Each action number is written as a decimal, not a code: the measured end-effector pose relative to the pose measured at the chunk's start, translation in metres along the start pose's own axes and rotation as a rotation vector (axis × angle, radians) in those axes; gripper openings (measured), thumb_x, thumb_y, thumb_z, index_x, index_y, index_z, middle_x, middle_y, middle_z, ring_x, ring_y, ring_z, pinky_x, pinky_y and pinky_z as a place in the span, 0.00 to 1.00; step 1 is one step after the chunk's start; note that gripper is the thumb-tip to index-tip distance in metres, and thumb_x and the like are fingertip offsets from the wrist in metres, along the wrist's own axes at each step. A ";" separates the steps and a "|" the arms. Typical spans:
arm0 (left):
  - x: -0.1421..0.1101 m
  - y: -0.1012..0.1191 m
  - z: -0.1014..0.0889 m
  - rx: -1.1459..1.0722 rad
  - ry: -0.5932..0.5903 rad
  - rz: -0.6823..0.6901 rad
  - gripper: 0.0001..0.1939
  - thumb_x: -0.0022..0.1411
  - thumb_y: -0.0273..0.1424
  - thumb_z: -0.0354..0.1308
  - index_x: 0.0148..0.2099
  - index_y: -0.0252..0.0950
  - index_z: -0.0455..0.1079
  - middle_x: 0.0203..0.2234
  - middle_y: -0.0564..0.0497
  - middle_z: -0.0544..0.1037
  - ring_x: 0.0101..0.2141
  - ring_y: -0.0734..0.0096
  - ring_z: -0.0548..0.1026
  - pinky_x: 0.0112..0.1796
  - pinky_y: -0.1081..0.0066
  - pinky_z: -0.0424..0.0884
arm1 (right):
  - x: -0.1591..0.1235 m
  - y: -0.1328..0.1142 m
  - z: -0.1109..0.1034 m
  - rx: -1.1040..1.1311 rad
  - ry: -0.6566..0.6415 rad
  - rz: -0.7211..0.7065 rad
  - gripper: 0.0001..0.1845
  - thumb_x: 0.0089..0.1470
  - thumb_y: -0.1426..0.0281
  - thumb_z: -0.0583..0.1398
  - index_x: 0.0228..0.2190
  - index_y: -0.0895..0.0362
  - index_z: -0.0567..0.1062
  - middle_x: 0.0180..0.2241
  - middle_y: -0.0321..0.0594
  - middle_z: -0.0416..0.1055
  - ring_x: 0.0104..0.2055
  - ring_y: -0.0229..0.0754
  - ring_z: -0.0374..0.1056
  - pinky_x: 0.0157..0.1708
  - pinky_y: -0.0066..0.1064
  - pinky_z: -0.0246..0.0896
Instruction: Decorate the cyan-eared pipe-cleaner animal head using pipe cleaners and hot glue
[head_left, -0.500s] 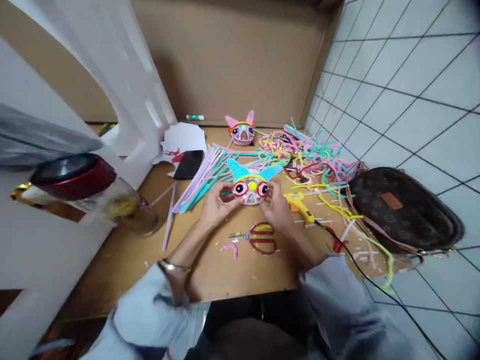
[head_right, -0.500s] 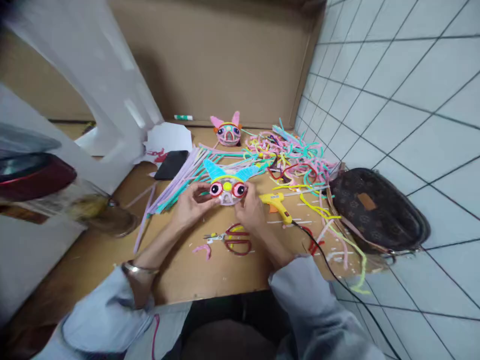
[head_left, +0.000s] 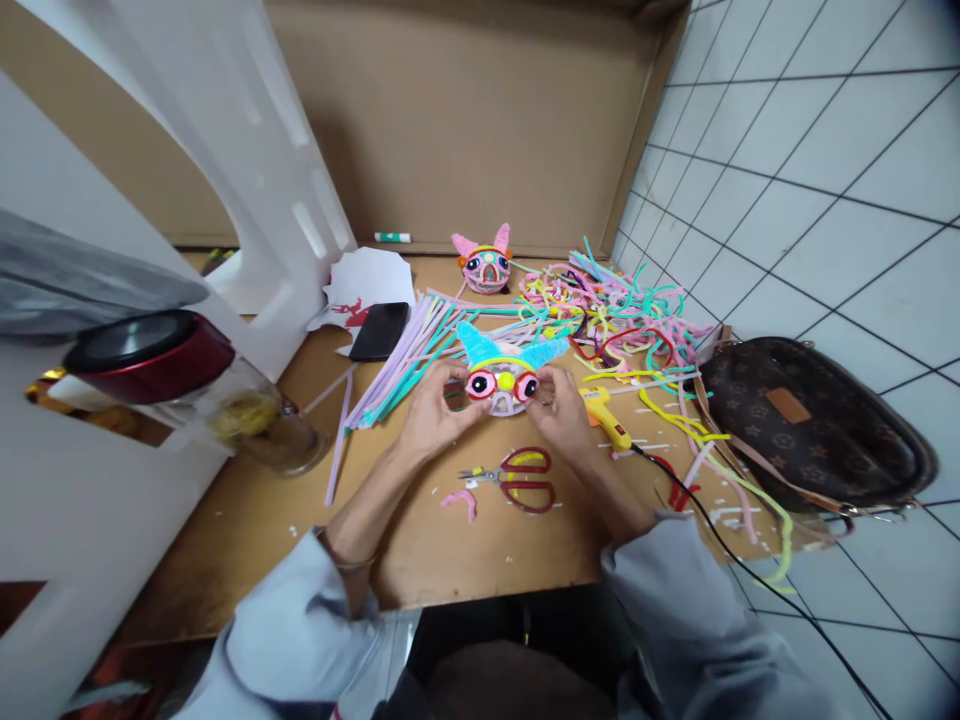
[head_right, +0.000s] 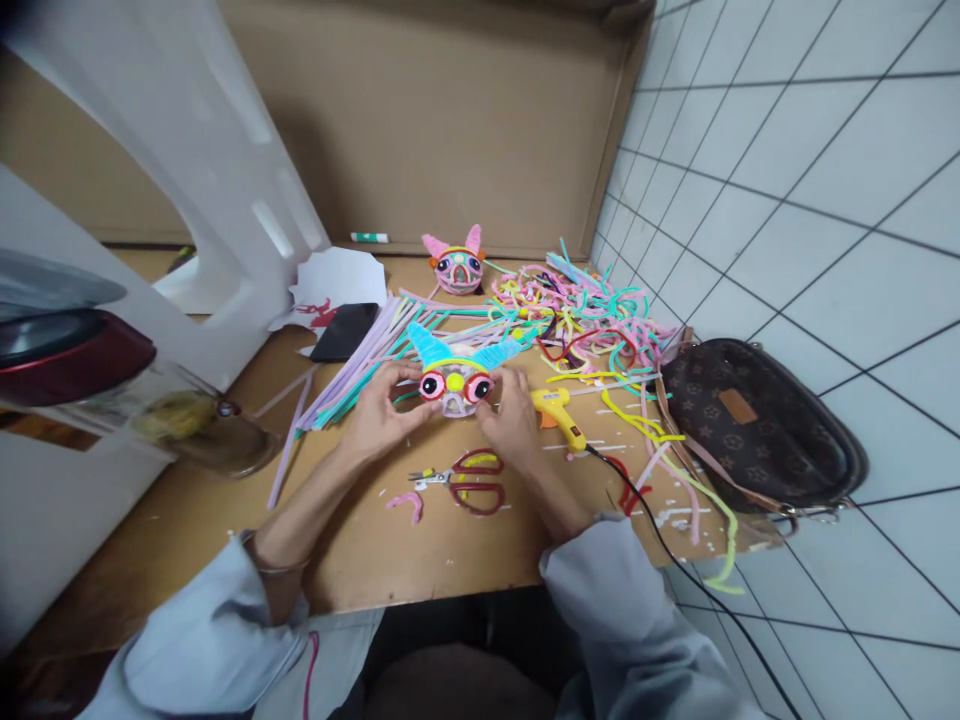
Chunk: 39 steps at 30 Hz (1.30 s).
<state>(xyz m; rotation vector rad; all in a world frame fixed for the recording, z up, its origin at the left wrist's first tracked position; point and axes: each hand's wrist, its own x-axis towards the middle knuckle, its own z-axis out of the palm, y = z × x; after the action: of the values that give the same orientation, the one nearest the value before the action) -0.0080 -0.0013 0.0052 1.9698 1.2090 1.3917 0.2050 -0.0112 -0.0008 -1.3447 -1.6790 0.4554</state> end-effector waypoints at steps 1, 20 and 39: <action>0.000 0.001 -0.001 0.011 -0.009 -0.001 0.21 0.54 0.44 0.68 0.43 0.38 0.69 0.42 0.45 0.76 0.45 0.59 0.77 0.45 0.55 0.79 | 0.000 -0.004 -0.002 -0.053 0.024 -0.028 0.16 0.50 0.72 0.59 0.42 0.55 0.70 0.44 0.47 0.71 0.48 0.51 0.70 0.51 0.46 0.69; -0.001 0.001 0.002 0.136 -0.042 -0.009 0.29 0.53 0.46 0.67 0.51 0.40 0.63 0.48 0.44 0.72 0.46 0.57 0.75 0.44 0.57 0.77 | -0.011 -0.029 -0.013 -0.370 -0.027 -0.272 0.26 0.61 0.76 0.48 0.58 0.64 0.69 0.57 0.56 0.70 0.60 0.50 0.64 0.63 0.44 0.61; 0.002 -0.001 0.002 0.148 -0.012 0.023 0.29 0.51 0.46 0.69 0.50 0.40 0.64 0.45 0.45 0.74 0.42 0.57 0.77 0.44 0.57 0.77 | -0.067 0.030 -0.072 -0.891 0.097 0.077 0.14 0.60 0.79 0.52 0.42 0.62 0.76 0.39 0.53 0.70 0.41 0.51 0.62 0.42 0.42 0.60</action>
<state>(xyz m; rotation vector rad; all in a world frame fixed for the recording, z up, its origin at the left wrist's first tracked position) -0.0063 0.0012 0.0044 2.0940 1.3220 1.3333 0.2809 -0.0794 -0.0132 -2.0132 -1.8195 -0.3785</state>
